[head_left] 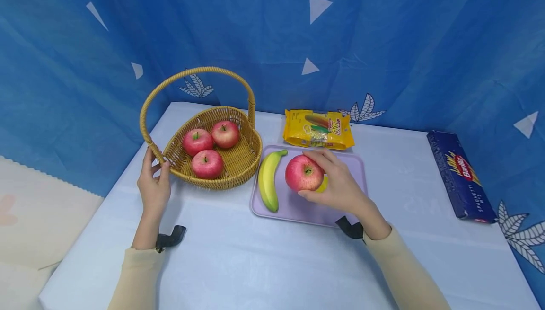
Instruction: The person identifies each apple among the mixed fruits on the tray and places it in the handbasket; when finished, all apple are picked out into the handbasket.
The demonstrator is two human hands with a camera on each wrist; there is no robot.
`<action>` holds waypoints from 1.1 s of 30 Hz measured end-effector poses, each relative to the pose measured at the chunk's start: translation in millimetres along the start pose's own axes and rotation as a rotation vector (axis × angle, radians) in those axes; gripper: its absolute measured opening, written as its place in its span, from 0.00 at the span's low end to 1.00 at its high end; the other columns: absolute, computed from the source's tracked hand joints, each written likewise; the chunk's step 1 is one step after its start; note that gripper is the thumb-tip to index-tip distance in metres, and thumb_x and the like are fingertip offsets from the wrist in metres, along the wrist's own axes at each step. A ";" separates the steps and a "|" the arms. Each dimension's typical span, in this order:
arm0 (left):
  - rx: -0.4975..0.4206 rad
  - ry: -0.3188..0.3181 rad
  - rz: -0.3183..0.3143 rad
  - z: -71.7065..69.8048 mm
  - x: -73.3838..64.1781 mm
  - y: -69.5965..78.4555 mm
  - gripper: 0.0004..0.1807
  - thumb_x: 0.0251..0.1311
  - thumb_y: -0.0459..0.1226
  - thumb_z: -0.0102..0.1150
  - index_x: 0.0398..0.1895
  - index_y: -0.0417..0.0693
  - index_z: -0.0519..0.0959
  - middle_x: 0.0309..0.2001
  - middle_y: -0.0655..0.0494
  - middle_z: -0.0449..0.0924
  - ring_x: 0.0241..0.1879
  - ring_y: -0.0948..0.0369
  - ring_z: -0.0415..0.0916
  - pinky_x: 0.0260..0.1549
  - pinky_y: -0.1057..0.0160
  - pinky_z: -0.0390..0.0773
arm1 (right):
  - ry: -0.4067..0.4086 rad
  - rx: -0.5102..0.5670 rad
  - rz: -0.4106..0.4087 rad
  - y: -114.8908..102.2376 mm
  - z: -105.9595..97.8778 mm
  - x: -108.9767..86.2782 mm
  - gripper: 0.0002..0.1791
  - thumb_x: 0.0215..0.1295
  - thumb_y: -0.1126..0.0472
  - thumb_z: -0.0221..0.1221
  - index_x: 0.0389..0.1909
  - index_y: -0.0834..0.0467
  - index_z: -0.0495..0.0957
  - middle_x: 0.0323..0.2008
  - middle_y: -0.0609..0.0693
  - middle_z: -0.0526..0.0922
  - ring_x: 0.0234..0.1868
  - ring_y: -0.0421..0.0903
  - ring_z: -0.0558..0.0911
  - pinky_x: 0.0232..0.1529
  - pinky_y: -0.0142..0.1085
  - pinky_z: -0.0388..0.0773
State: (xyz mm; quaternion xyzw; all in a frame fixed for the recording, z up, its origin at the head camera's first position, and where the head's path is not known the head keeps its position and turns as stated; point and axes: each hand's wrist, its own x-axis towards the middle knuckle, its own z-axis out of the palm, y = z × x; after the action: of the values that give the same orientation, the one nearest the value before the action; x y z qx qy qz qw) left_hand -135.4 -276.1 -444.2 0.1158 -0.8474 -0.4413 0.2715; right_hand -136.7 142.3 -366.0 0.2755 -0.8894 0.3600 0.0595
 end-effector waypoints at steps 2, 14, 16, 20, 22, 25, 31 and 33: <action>0.003 0.001 -0.001 -0.1 0.2 0.1 0.31 0.73 0.38 0.48 0.77 0.55 0.55 0.67 0.43 0.68 0.59 0.43 0.73 0.40 0.82 0.66 | 0.027 0.012 -0.019 -5.1 -3.1 6.9 0.45 0.43 0.54 0.77 0.65 0.56 0.70 0.60 0.53 0.72 0.58 0.51 0.75 0.47 0.48 0.83; -0.002 -0.003 -0.004 -0.5 0.0 0.2 0.31 0.73 0.39 0.48 0.77 0.55 0.54 0.68 0.44 0.67 0.59 0.44 0.73 0.41 0.81 0.66 | 0.200 0.139 -0.041 -27.1 19.0 56.0 0.44 0.45 0.56 0.75 0.67 0.54 0.70 0.59 0.52 0.71 0.59 0.49 0.71 0.52 0.49 0.80; -0.003 -0.002 0.000 -0.3 0.2 -0.1 0.31 0.73 0.38 0.48 0.77 0.55 0.54 0.68 0.43 0.67 0.59 0.44 0.73 0.41 0.82 0.66 | 0.221 0.166 -0.054 -29.4 26.7 65.7 0.43 0.45 0.55 0.75 0.66 0.55 0.70 0.58 0.54 0.71 0.57 0.50 0.72 0.52 0.48 0.80; -0.004 -0.002 0.000 -0.1 0.2 -0.2 0.31 0.73 0.38 0.48 0.77 0.55 0.54 0.68 0.43 0.67 0.59 0.44 0.73 0.40 0.82 0.66 | 0.243 0.196 -0.078 -32.5 43.6 84.0 0.43 0.45 0.55 0.74 0.65 0.58 0.70 0.57 0.55 0.71 0.55 0.50 0.75 0.52 0.47 0.80; -0.001 -0.002 -0.002 -0.2 0.2 -0.1 0.31 0.73 0.39 0.48 0.77 0.56 0.54 0.68 0.43 0.67 0.59 0.44 0.73 0.41 0.82 0.66 | 0.233 0.190 -0.075 -33.7 51.9 92.5 0.43 0.45 0.54 0.74 0.65 0.58 0.70 0.58 0.54 0.71 0.55 0.50 0.75 0.53 0.46 0.80; 0.005 -0.003 -0.006 -0.3 0.3 -0.1 0.32 0.73 0.39 0.48 0.77 0.56 0.54 0.68 0.44 0.67 0.59 0.44 0.73 0.41 0.81 0.66 | 0.190 0.158 -0.051 -35.9 63.4 104.2 0.43 0.46 0.52 0.73 0.65 0.58 0.70 0.57 0.54 0.71 0.55 0.50 0.76 0.53 0.45 0.80; 0.016 -0.005 -0.004 -0.4 0.1 -0.1 0.32 0.73 0.39 0.48 0.77 0.56 0.54 0.68 0.43 0.67 0.59 0.44 0.73 0.41 0.80 0.67 | 0.102 0.103 0.028 -38.9 82.3 123.7 0.44 0.48 0.47 0.72 0.67 0.55 0.68 0.59 0.53 0.71 0.53 0.49 0.77 0.52 0.44 0.80; 0.017 -0.006 -0.002 -0.4 0.3 -0.3 0.32 0.73 0.39 0.48 0.77 0.55 0.54 0.68 0.43 0.67 0.59 0.44 0.73 0.42 0.80 0.68 | 0.069 0.089 0.056 -37.9 88.9 128.9 0.45 0.48 0.46 0.71 0.68 0.54 0.67 0.60 0.53 0.70 0.53 0.49 0.77 0.53 0.43 0.80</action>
State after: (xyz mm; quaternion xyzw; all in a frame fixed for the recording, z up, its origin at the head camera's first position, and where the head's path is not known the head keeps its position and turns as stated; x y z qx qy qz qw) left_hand -135.4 -276.7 -444.2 0.1177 -0.8519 -0.4347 0.2675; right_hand -216.6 2.5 -369.0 0.2405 -0.8772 0.4100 0.0676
